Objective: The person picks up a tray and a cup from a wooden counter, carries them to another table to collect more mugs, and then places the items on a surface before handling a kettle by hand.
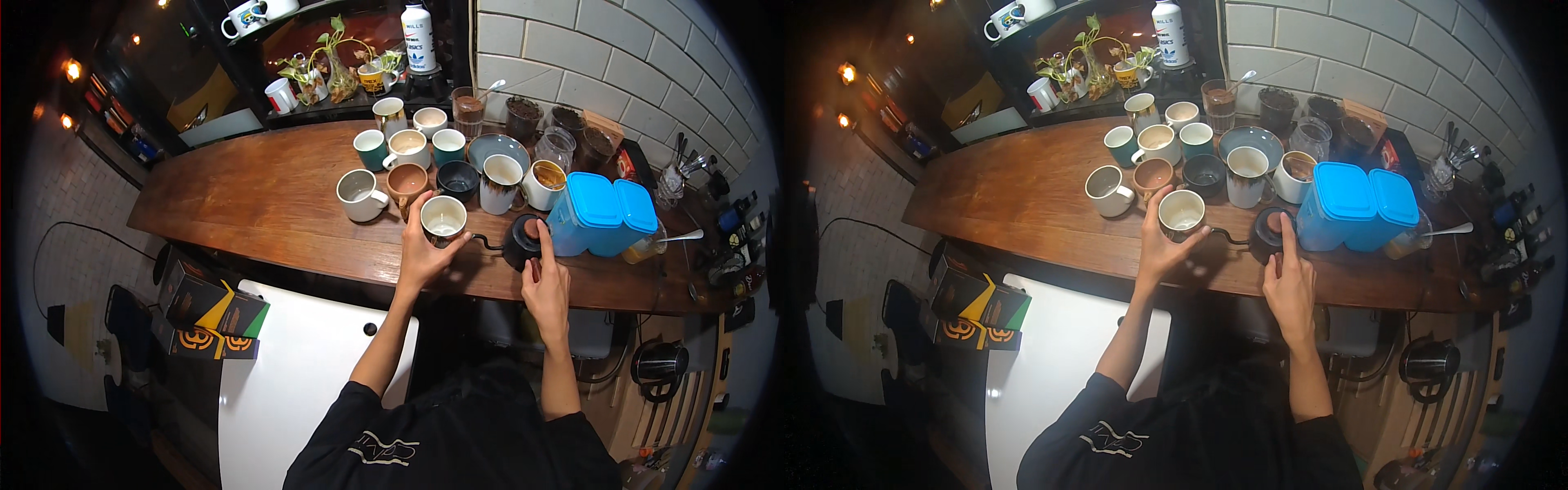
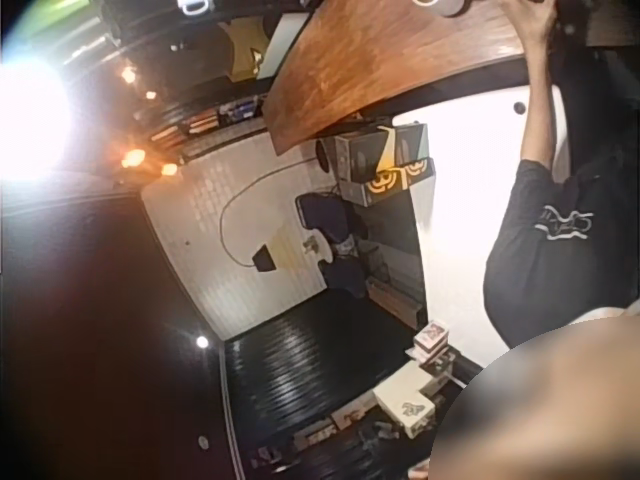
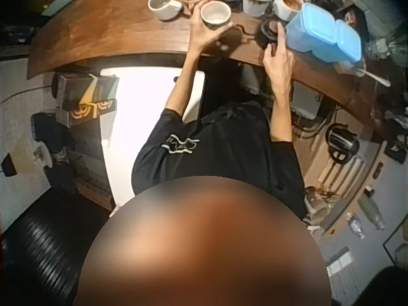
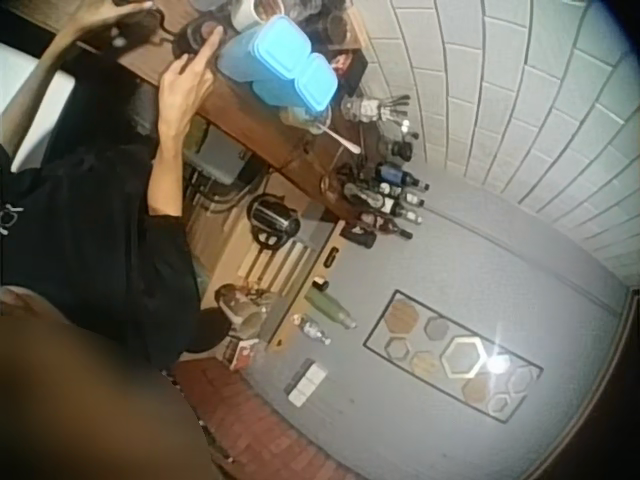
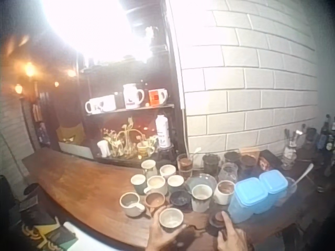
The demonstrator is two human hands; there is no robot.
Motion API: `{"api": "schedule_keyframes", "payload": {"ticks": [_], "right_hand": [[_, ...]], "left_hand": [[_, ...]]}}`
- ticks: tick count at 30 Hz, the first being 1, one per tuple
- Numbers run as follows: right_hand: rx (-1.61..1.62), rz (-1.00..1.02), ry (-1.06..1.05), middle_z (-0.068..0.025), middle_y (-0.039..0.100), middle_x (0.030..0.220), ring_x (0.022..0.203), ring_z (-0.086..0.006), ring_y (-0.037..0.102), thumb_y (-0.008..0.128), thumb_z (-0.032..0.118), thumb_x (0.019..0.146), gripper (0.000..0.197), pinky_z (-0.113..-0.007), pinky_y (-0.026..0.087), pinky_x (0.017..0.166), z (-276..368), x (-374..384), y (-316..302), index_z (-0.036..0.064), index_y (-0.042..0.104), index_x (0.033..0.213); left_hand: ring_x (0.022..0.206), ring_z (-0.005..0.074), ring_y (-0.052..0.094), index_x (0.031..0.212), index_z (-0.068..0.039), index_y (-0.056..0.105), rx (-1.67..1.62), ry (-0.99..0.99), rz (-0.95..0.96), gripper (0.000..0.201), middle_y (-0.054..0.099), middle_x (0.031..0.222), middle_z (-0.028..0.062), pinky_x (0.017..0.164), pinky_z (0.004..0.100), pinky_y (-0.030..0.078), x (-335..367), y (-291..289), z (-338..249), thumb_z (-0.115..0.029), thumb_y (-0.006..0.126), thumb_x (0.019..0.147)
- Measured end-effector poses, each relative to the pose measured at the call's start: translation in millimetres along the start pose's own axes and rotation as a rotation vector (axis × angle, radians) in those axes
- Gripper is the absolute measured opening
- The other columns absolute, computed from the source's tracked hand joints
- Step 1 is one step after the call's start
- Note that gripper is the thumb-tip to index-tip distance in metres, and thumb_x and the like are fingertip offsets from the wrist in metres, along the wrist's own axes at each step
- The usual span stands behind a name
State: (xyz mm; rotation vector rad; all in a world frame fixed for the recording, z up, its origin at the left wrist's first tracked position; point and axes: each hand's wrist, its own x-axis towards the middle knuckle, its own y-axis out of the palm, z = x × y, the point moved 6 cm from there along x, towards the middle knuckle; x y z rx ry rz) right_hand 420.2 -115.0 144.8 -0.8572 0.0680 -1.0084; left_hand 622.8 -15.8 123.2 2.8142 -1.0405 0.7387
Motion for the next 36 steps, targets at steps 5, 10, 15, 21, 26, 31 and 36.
{"api": "schedule_keyframes", "payload": {"ticks": [5, 10, 15, 21, 26, 31, 36], "right_hand": [[-0.012, -0.010, -0.013, -0.0241, 0.063, 0.075, 0.068, -0.0404, 0.061, 0.055, -0.001, 0.080, 0.066, -0.050, 0.044, 0.066, 1, -2, 0, 0.0118, 0.034, 0.141], [0.004, -0.042, -0.018, -0.0221, 0.063, 0.071, 0.068, -0.0385, 0.063, 0.057, -0.001, 0.079, 0.065, -0.049, 0.046, 0.063, -3, 4, 0, 0.0116, 0.037, 0.139], [-0.042, -0.060, -0.051, -0.0219, 0.063, 0.072, 0.067, -0.0387, 0.063, 0.058, 0.000, 0.078, 0.065, -0.049, 0.046, 0.063, -9, 11, 3, 0.0134, 0.038, 0.139], [-0.104, -0.050, -0.069, -0.0214, 0.063, 0.072, 0.067, -0.0394, 0.062, 0.060, 0.002, 0.078, 0.063, -0.049, 0.047, 0.063, -11, 16, 4, 0.0118, 0.041, 0.137], [-0.292, -0.098, -0.141, -0.0196, 0.064, 0.070, 0.066, -0.0390, 0.062, 0.063, 0.007, 0.078, 0.060, -0.048, 0.047, 0.061, -7, 15, 6, 0.0081, 0.043, 0.135], [-0.342, -0.173, -0.088, -0.0209, 0.064, 0.082, 0.070, -0.0386, 0.062, 0.067, 0.017, 0.080, 0.059, -0.047, 0.048, 0.061, -5, 1, -7, 0.0054, 0.045, 0.133], [-0.264, -0.192, -0.095, -0.0218, 0.064, 0.090, 0.077, -0.0397, 0.062, 0.066, 0.017, 0.082, 0.053, -0.045, 0.048, 0.065, -7, -17, -20, 0.0027, 0.047, 0.129]], "left_hand": [[0.105, 0.0310, 0.054, 0.125, 0.003, 0.043, 0.129, 0.117, -0.065, 0.082, 0.051, 0.114, 0.0177, 0.090, 0.0384, 0.044, -2, -2, 5, -0.025, 0.086, 0.061], [0.105, 0.0295, 0.054, 0.123, 0.004, 0.045, 0.247, 0.201, -0.116, 0.078, 0.052, 0.110, 0.0176, 0.089, 0.0381, 0.045, 0, -1, -7, -0.027, 0.085, 0.063], [0.102, 0.0339, 0.052, 0.117, 0.005, 0.049, 0.405, 0.291, -0.152, 0.073, 0.053, 0.108, 0.0193, 0.089, 0.0418, 0.041, 5, 2, -9, -0.036, 0.081, 0.066], [0.101, 0.0344, 0.052, 0.115, 0.004, 0.051, 0.410, 0.304, -0.168, 0.068, 0.055, 0.107, 0.0193, 0.088, 0.0429, 0.040, 12, 6, -8, -0.038, 0.077, 0.069], [0.105, 0.0358, 0.049, 0.121, 0.005, 0.047, 0.481, 0.302, -0.124, 0.067, 0.052, 0.112, 0.0210, 0.090, 0.0429, 0.040, 16, 3, -3, -0.036, 0.072, 0.074], [0.103, 0.0288, 0.049, 0.127, 0.002, 0.045, 0.261, 0.115, -0.118, 0.067, 0.046, 0.116, 0.0159, 0.091, 0.0407, 0.041, -2, -19, -5, -0.035, 0.070, 0.077], [0.087, 0.0154, 0.056, 0.119, -0.003, 0.057, 0.132, -0.075, -0.015, 0.043, 0.050, 0.110, 0.0102, 0.069, 0.0267, 0.050, -27, -28, -5, -0.011, 0.072, 0.079]]}}
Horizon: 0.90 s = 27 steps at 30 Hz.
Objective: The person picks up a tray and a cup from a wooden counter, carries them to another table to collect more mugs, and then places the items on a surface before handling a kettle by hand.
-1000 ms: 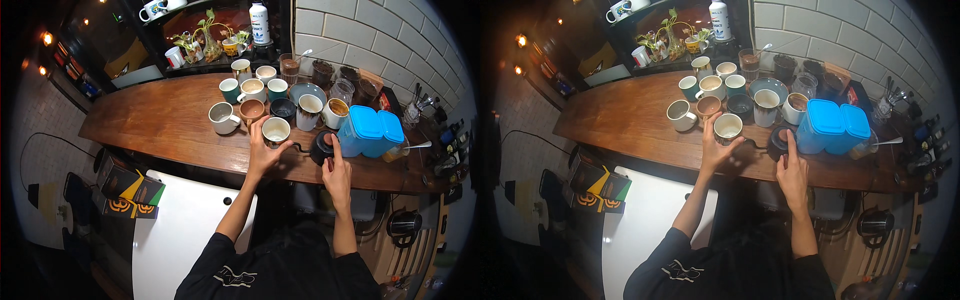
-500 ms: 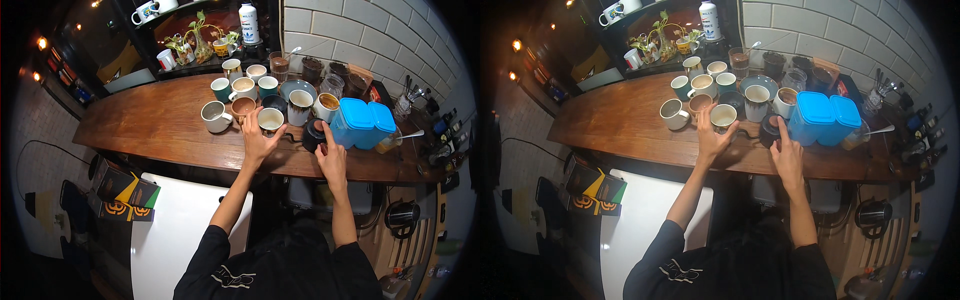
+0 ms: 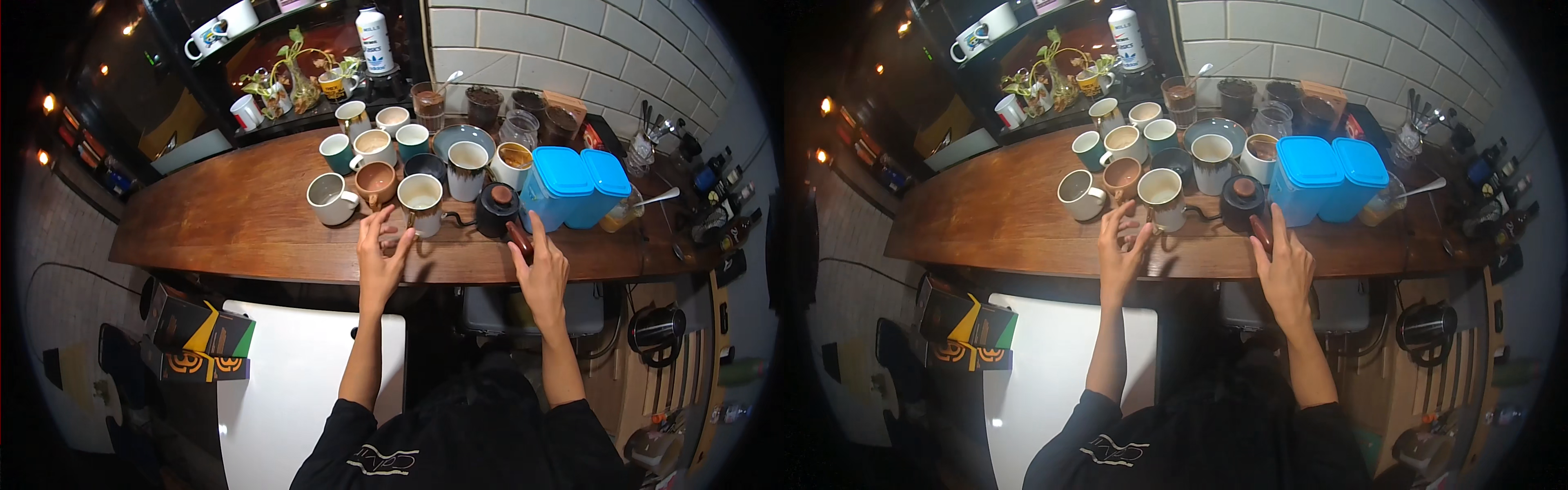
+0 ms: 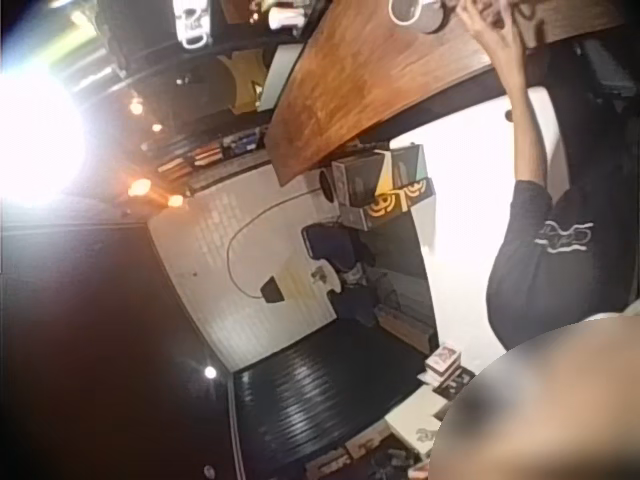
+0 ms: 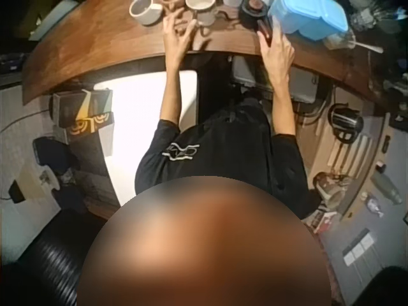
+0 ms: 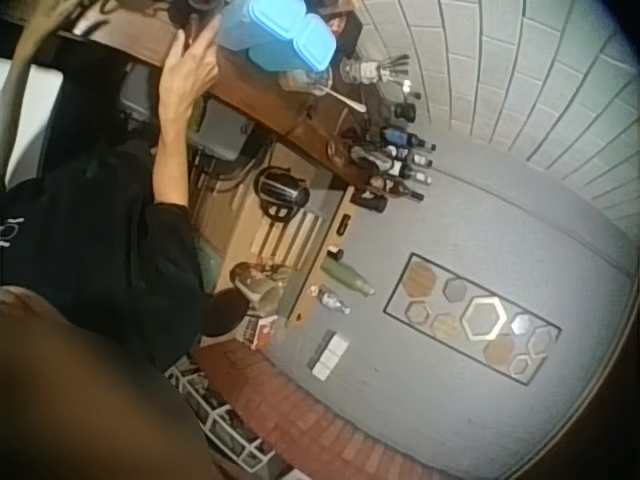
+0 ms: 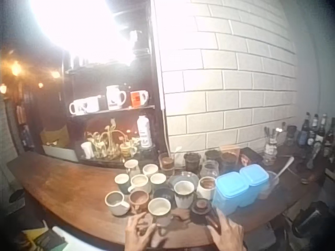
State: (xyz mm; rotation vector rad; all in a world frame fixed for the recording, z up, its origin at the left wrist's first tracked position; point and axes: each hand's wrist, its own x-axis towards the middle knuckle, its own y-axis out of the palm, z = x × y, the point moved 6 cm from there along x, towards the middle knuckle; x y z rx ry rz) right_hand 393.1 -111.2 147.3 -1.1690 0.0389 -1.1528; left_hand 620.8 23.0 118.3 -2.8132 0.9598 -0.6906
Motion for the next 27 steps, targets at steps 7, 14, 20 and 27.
{"api": "schedule_keyframes", "payload": {"ticks": [7, 14, 20, 27], "right_hand": [[0.174, 0.030, 0.001, -0.0206, 0.065, 0.099, 0.087, -0.0399, 0.062, 0.062, 0.008, 0.084, 0.041, -0.044, 0.049, 0.069, 2, -1, -1, -0.0030, 0.048, 0.121], [0.124, 0.044, 0.044, -0.0207, 0.065, 0.086, 0.078, -0.0408, 0.062, 0.067, 0.018, 0.083, 0.051, -0.045, 0.048, 0.064, -7, -7, -11, -0.0038, 0.046, 0.124], [0.257, 0.145, 0.161, -0.0149, 0.059, 0.070, 0.066, -0.0356, 0.061, 0.067, 0.019, 0.082, 0.050, -0.042, 0.047, 0.060, -40, -38, -40, 0.0027, 0.048, 0.125], [0.325, 0.117, 0.420, -0.0121, 0.061, 0.071, 0.055, -0.0233, 0.058, 0.069, 0.014, 0.081, 0.040, -0.035, 0.044, 0.055, -129, -106, -127, 0.0044, 0.054, 0.117]], "left_hand": [[0.073, 0.0101, 0.059, 0.111, -0.002, 0.062, -0.121, -0.030, -0.013, 0.032, 0.057, 0.098, 0.0077, 0.057, 0.0213, 0.049, -2, 10, 14, -0.005, 0.070, 0.080], [0.086, 0.0115, 0.059, 0.110, 0.000, 0.061, -0.040, -0.003, -0.113, 0.026, 0.056, 0.098, 0.0066, 0.064, 0.0220, 0.049, -5, 5, 0, -0.006, 0.066, 0.085], [0.070, 0.0073, 0.054, 0.093, 0.003, 0.059, -0.326, 0.107, -0.173, 0.007, 0.058, 0.085, 0.0048, 0.059, 0.0195, 0.042, -29, 33, -49, -0.003, 0.059, 0.089], [0.065, 0.0113, 0.059, 0.084, 0.007, 0.061, -0.599, 0.133, 0.664, 0.007, 0.060, 0.082, 0.0091, 0.056, 0.0219, 0.050, -106, 209, -136, 0.002, 0.057, 0.088]]}}
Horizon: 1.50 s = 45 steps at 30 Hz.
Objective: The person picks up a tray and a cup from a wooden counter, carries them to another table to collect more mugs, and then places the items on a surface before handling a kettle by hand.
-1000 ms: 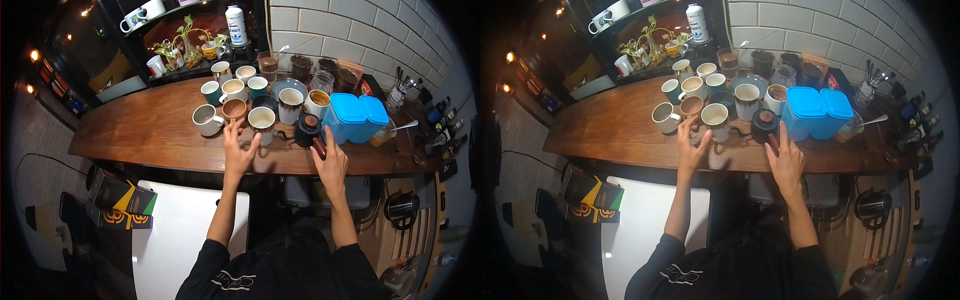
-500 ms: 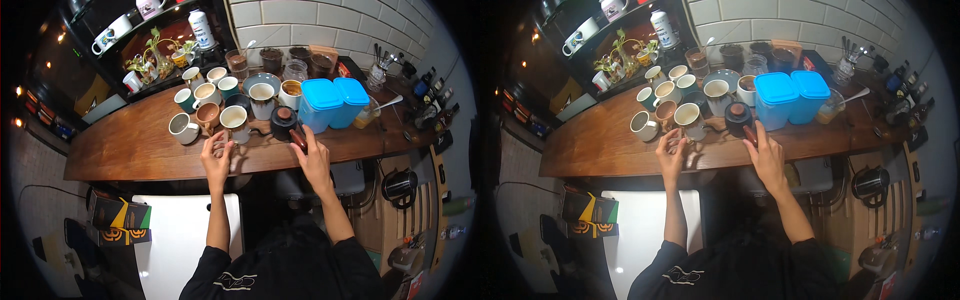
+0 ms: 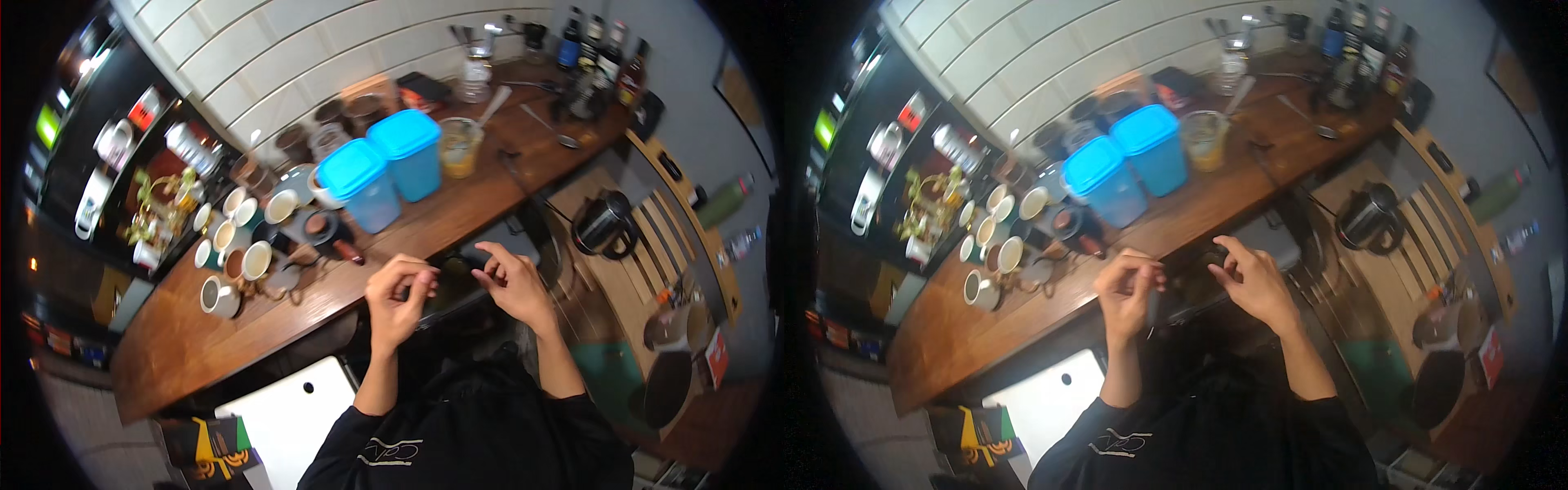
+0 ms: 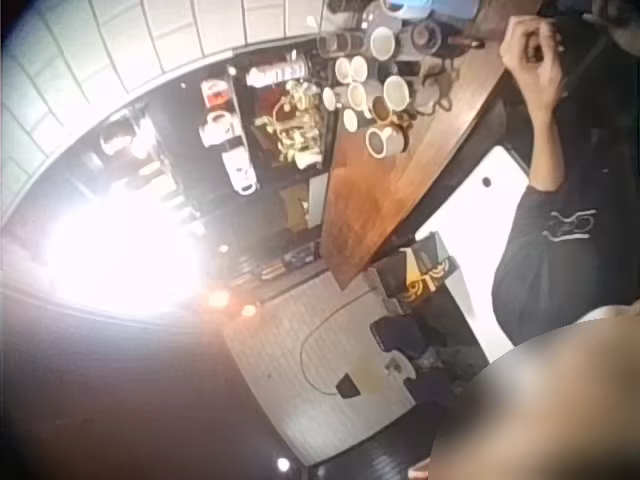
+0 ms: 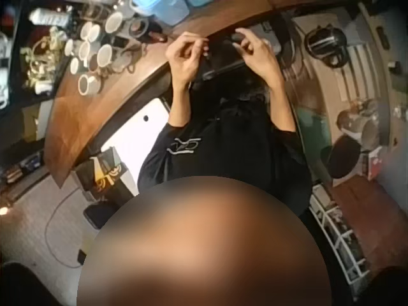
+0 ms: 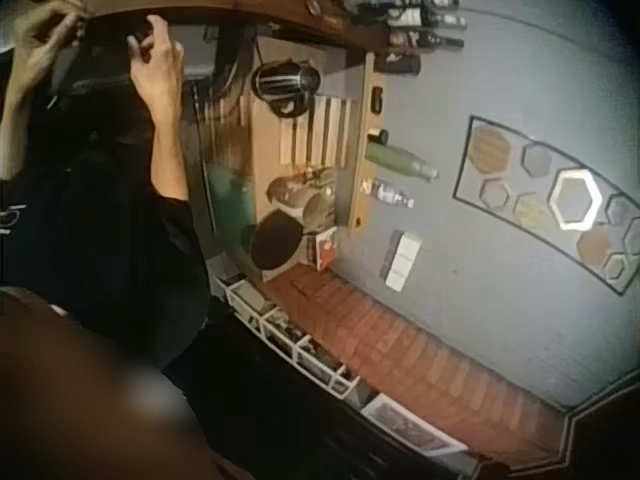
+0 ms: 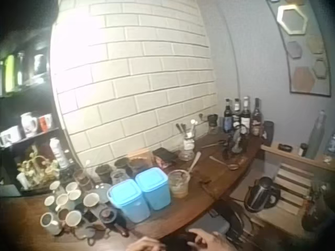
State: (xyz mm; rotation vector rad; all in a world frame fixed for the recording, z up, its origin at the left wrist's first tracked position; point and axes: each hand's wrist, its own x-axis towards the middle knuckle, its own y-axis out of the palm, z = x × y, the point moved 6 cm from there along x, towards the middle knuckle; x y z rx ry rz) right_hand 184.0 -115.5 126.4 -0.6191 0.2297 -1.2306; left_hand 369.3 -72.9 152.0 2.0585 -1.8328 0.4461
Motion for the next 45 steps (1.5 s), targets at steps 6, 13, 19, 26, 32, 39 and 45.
{"api": "schedule_keyframes", "payload": {"ticks": [6, 13, 19, 26, 32, 39, 45], "right_hand": [[0.005, -0.306, 0.159, -0.0099, 0.061, 0.069, 0.052, -0.0181, 0.056, 0.068, 0.011, 0.082, 0.031, -0.031, 0.043, 0.052, -95, -76, -113, 0.0034, 0.058, 0.110], [0.066, -0.556, 0.376, -0.0085, 0.060, 0.069, 0.054, -0.0126, 0.052, 0.066, 0.009, 0.083, 0.023, -0.027, 0.043, 0.053, -203, -178, -222, -0.0001, 0.061, 0.103], [0.011, -0.741, 0.547, -0.0099, 0.061, 0.071, 0.056, -0.0149, 0.054, 0.065, 0.009, 0.083, 0.021, -0.027, 0.044, 0.054, -261, -268, -286, -0.0004, 0.061, 0.101], [-0.060, -1.015, 0.695, -0.0104, 0.063, 0.073, 0.062, -0.0130, 0.058, 0.063, 0.011, 0.086, 0.017, -0.027, 0.045, 0.056, -281, -354, -313, -0.0011, 0.062, 0.097], [-0.004, -0.961, 0.796, -0.0103, 0.064, 0.072, 0.062, -0.0129, 0.058, 0.061, 0.011, 0.087, 0.015, -0.027, 0.045, 0.057, -300, -359, -306, -0.0016, 0.063, 0.094], [0.045, -0.807, 0.611, -0.0114, 0.063, 0.070, 0.061, -0.0134, 0.058, 0.059, 0.010, 0.088, 0.014, -0.027, 0.046, 0.059, -320, -278, -291, -0.0023, 0.062, 0.092], [-0.015, -0.852, 0.320, -0.0199, 0.060, 0.105, 0.097, -0.0296, 0.060, 0.059, 0.019, 0.090, 0.029, -0.037, 0.046, 0.083, -380, -171, -289, -0.0025, 0.056, 0.110]], "left_hand": [[0.074, 0.0123, 0.061, 0.098, 0.005, 0.062, -0.095, -0.257, 0.519, 0.016, 0.061, 0.087, 0.0084, 0.066, 0.0234, 0.051, 4, 165, 54, -0.008, 0.056, 0.092], [0.092, 0.0126, 0.057, 0.116, 0.003, 0.053, -0.213, -0.512, 0.727, 0.028, 0.058, 0.100, 0.0067, 0.080, 0.0277, 0.050, -18, 334, 150, -0.013, 0.056, 0.093], [0.091, 0.0135, 0.058, 0.123, 0.004, 0.048, -0.214, -0.594, 0.746, 0.035, 0.056, 0.107, 0.0090, 0.080, 0.0269, 0.050, -37, 446, 218, -0.014, 0.055, 0.094], [0.071, 0.0139, 0.062, 0.121, 0.010, 0.046, 0.106, -0.543, 0.499, 0.049, 0.063, 0.089, 0.0112, 0.059, 0.0255, 0.051, -52, 531, 278, -0.024, 0.062, 0.090], [0.082, 0.0241, 0.066, 0.119, 0.015, 0.047, 0.191, -0.372, 0.259, 0.049, 0.061, 0.102, 0.0217, 0.061, 0.0316, 0.057, -43, 542, 317, -0.023, 0.058, 0.092], [0.066, 0.0237, 0.064, 0.097, 0.011, 0.061, 0.361, -0.207, 0.205, 0.033, 0.062, 0.074, 0.0195, 0.061, 0.0331, 0.049, -34, 540, 326, -0.021, 0.062, 0.089], [0.108, 0.0225, 0.056, 0.135, 0.014, 0.029, 0.048, -0.329, 0.607, 0.054, 0.047, 0.125, 0.0194, 0.083, 0.0286, 0.052, -37, 536, 331, -0.013, 0.051, 0.095]]}}
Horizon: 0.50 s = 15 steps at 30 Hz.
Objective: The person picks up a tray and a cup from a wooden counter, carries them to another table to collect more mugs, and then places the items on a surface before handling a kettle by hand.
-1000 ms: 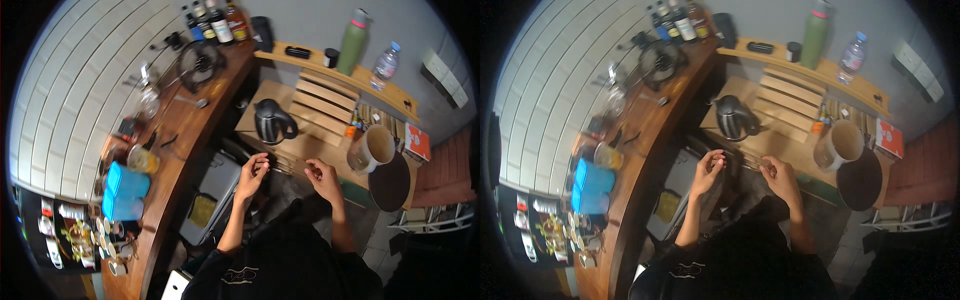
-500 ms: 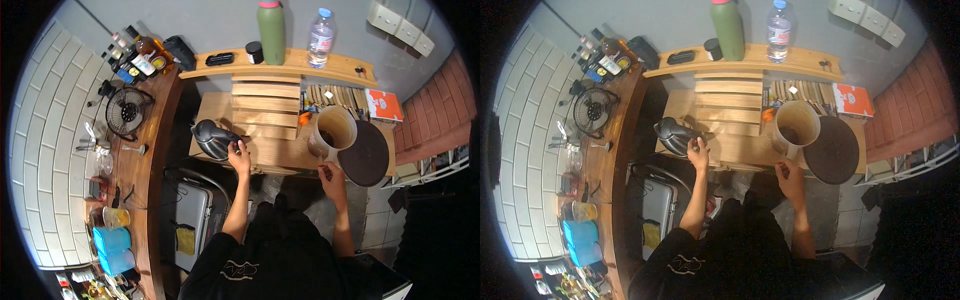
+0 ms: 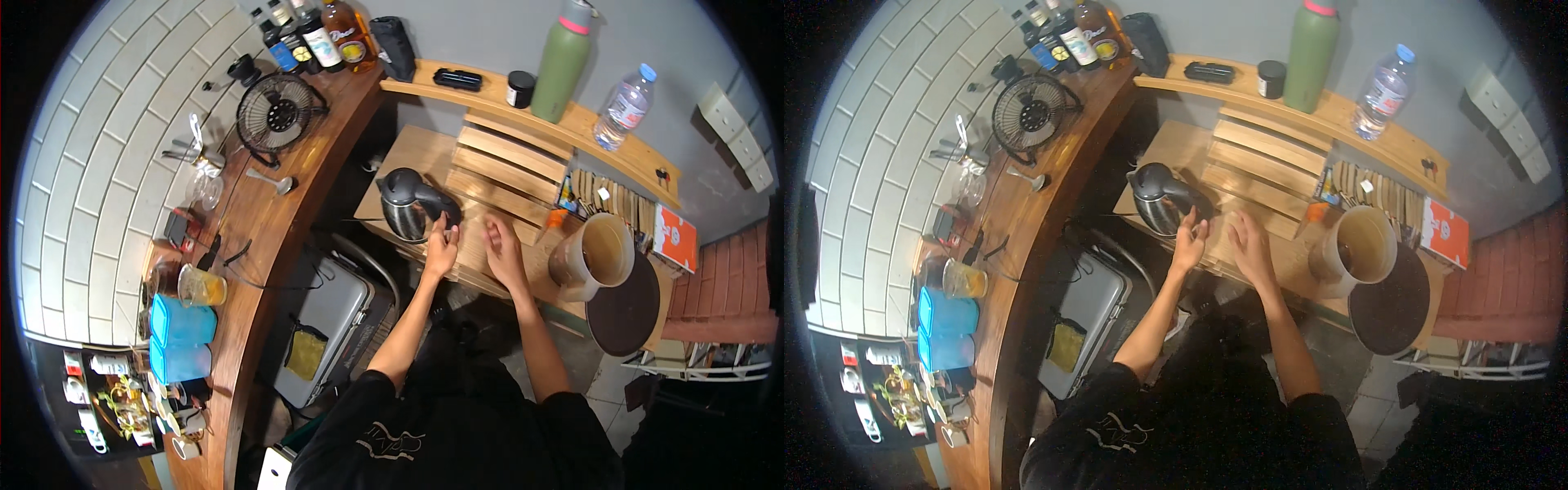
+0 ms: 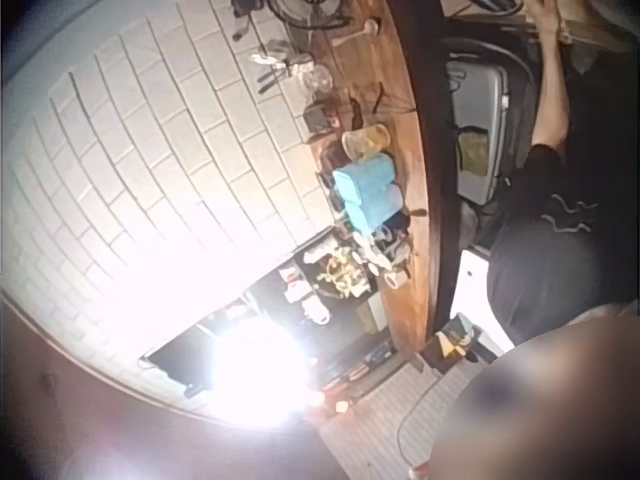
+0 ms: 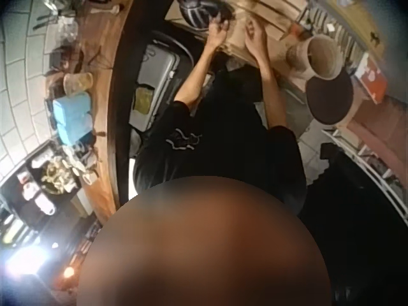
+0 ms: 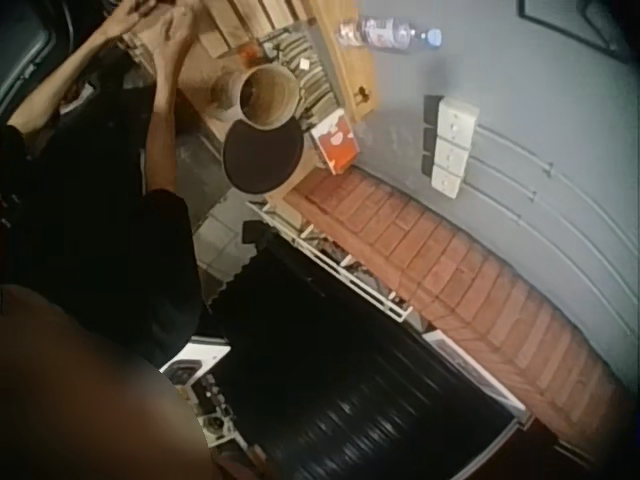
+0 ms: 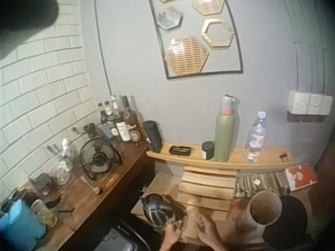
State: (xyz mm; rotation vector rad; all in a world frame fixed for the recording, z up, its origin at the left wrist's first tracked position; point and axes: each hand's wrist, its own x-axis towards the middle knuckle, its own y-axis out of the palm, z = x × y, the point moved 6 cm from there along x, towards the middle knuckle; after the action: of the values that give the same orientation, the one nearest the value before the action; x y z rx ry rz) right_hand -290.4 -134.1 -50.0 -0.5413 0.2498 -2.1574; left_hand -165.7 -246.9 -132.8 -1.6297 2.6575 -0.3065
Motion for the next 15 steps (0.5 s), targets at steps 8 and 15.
{"api": "schedule_keyframes", "payload": {"ticks": [8, 15], "right_hand": [[0.502, 0.288, 0.330, -0.0011, 0.060, 0.097, 0.090, -0.0111, 0.053, 0.051, 0.039, 0.095, 0.039, -0.028, 0.041, 0.083, -65, 66, 95, 0.0021, 0.060, 0.105], [0.676, 0.315, 0.425, 0.0034, 0.059, 0.083, 0.081, -0.0064, 0.050, 0.056, 0.036, 0.093, 0.029, -0.022, 0.037, 0.078, -66, 65, 104, 0.0075, 0.062, 0.088]], "left_hand": [[0.094, 0.0228, 0.064, 0.130, 0.009, 0.042, -0.294, -0.226, 0.021, 0.040, 0.059, 0.112, 0.0166, 0.080, 0.0301, 0.053, -28, -61, -29, -0.013, 0.048, 0.097], [0.095, 0.0241, 0.064, 0.129, 0.009, 0.043, -0.369, -0.239, 0.045, 0.040, 0.058, 0.114, 0.0158, 0.082, 0.0316, 0.053, -23, -66, -32, -0.015, 0.048, 0.097]]}}
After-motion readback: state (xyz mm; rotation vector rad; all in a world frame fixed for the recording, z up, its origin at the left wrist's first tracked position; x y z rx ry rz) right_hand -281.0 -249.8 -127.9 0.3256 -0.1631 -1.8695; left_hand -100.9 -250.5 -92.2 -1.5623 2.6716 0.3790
